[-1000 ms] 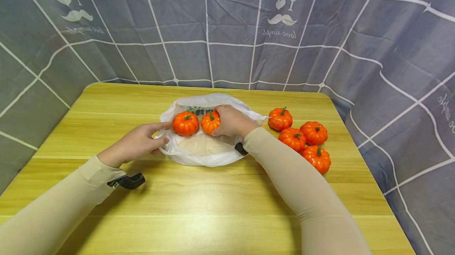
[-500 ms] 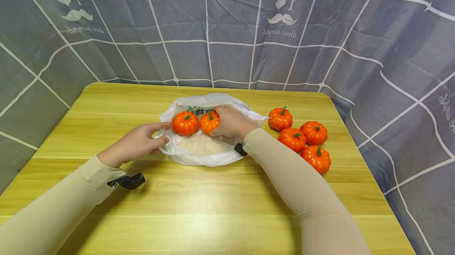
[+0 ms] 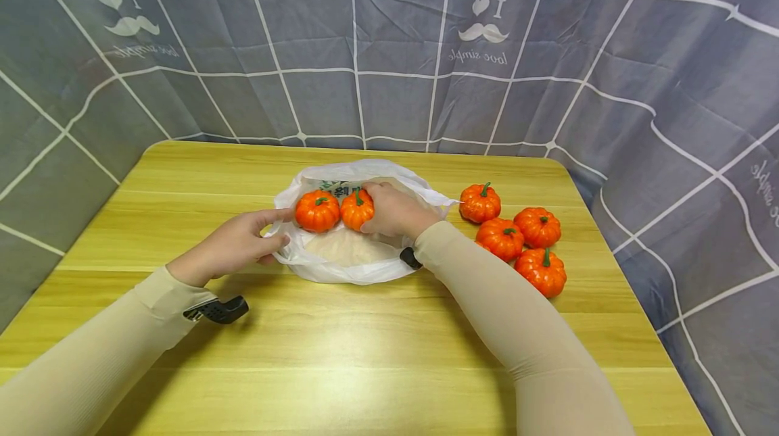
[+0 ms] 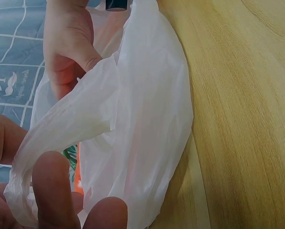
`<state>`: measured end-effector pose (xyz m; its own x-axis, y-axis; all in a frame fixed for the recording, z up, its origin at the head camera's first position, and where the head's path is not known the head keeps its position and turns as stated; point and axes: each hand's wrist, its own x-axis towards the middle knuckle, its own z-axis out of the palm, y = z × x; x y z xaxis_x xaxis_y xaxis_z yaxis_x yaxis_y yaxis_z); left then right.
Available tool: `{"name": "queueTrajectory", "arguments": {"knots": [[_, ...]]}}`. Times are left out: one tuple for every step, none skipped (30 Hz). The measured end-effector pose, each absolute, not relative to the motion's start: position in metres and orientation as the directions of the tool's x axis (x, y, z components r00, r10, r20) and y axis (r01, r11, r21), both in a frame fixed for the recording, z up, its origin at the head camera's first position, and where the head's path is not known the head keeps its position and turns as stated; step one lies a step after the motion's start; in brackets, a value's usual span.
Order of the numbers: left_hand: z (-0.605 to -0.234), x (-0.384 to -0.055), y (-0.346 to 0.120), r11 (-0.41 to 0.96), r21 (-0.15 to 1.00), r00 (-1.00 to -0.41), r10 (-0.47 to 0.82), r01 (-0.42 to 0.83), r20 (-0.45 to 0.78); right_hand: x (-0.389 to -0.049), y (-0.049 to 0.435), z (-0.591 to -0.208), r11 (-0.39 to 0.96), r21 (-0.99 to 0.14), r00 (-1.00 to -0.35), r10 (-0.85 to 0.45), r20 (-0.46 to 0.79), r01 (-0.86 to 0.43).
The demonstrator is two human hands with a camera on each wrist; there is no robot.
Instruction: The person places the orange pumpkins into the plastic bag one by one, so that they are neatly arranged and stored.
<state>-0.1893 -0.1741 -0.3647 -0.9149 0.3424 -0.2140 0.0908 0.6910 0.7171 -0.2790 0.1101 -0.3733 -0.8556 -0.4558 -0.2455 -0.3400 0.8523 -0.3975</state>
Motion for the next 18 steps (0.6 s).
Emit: {"name": "queueTrajectory", "arguments": {"knots": [[-0.365,-0.189,-0.174,0.69,0.718,-0.914,0.344,0.092,-0.214,-0.279,0.11,-0.373,0.851,-0.398,-0.856,-0.458,-0.24,-0.343],[-0.364,-0.189,-0.174,0.689,0.719,-0.914,0.343,0.088,-0.217,-0.279,0.109,-0.373,0.849,-0.4,-0.856,-0.46,-0.235,-0.346],[-0.365,-0.189,-0.174,0.689,0.72,-0.914,0.342,0.085,-0.219,-0.278,0.109,-0.373,0.846,-0.402,-0.856,-0.464,-0.229,-0.351],[-0.365,-0.189,-0.174,0.687,0.721,-0.914,0.342,0.085,-0.218,-0.278,0.108,-0.373,0.842,-0.406,-0.855,-0.468,-0.222,-0.356],[-0.365,-0.189,-0.174,0.687,0.721,-0.913,0.346,0.09,-0.216,-0.278,0.108,-0.374,0.839,-0.411,-0.855,-0.471,-0.217,-0.358],[-0.365,-0.189,-0.174,0.687,0.721,-0.914,0.345,0.09,-0.215,-0.278,0.107,-0.374,0.836,-0.413,-0.855,-0.474,-0.212,-0.361],[-0.365,-0.189,-0.174,0.687,0.721,-0.915,0.344,0.09,-0.214,-0.278,0.107,-0.374,0.832,-0.416,-0.853,-0.478,-0.206,-0.366],[-0.365,-0.189,-0.174,0.687,0.721,-0.915,0.341,0.088,-0.214,-0.278,0.106,-0.375,0.833,-0.415,-0.854,-0.479,-0.205,-0.367],[-0.365,-0.189,-0.175,0.688,0.72,-0.916,0.342,0.09,-0.212,-0.278,0.106,-0.375,0.834,-0.41,-0.854,-0.479,-0.204,-0.369],[-0.365,-0.189,-0.175,0.689,0.719,-0.916,0.341,0.09,-0.212,-0.278,0.105,-0.376,0.836,-0.405,-0.854,-0.478,-0.204,-0.371],[-0.365,-0.189,-0.175,0.691,0.717,-0.916,0.34,0.09,-0.212,-0.278,0.105,-0.376,0.838,-0.4,-0.856,-0.476,-0.203,-0.371],[-0.365,-0.189,-0.175,0.691,0.718,-0.917,0.337,0.086,-0.215,-0.278,0.105,-0.376,0.84,-0.397,-0.857,-0.474,-0.203,-0.37],[-0.364,-0.189,-0.175,0.692,0.716,-0.917,0.337,0.088,-0.213,-0.277,0.105,-0.376,0.842,-0.395,-0.859,-0.47,-0.203,-0.368],[-0.364,-0.189,-0.175,0.692,0.716,-0.917,0.338,0.09,-0.212,-0.276,0.104,-0.375,0.845,-0.392,-0.862,-0.465,-0.203,-0.364],[-0.364,-0.189,-0.175,0.693,0.715,-0.917,0.339,0.093,-0.209,-0.275,0.104,-0.375,0.848,-0.39,-0.864,-0.461,-0.205,-0.36],[-0.364,-0.189,-0.176,0.693,0.715,-0.918,0.337,0.091,-0.21,-0.273,0.104,-0.373,0.851,-0.385,-0.865,-0.457,-0.205,-0.358],[-0.364,-0.189,-0.176,0.692,0.717,-0.918,0.337,0.092,-0.208,-0.27,0.103,-0.372,0.853,-0.378,-0.867,-0.455,-0.204,-0.359],[-0.363,-0.188,-0.176,0.691,0.717,-0.919,0.337,0.092,-0.207,-0.268,0.103,-0.37,0.856,-0.372,-0.868,-0.453,-0.204,-0.36]]}}
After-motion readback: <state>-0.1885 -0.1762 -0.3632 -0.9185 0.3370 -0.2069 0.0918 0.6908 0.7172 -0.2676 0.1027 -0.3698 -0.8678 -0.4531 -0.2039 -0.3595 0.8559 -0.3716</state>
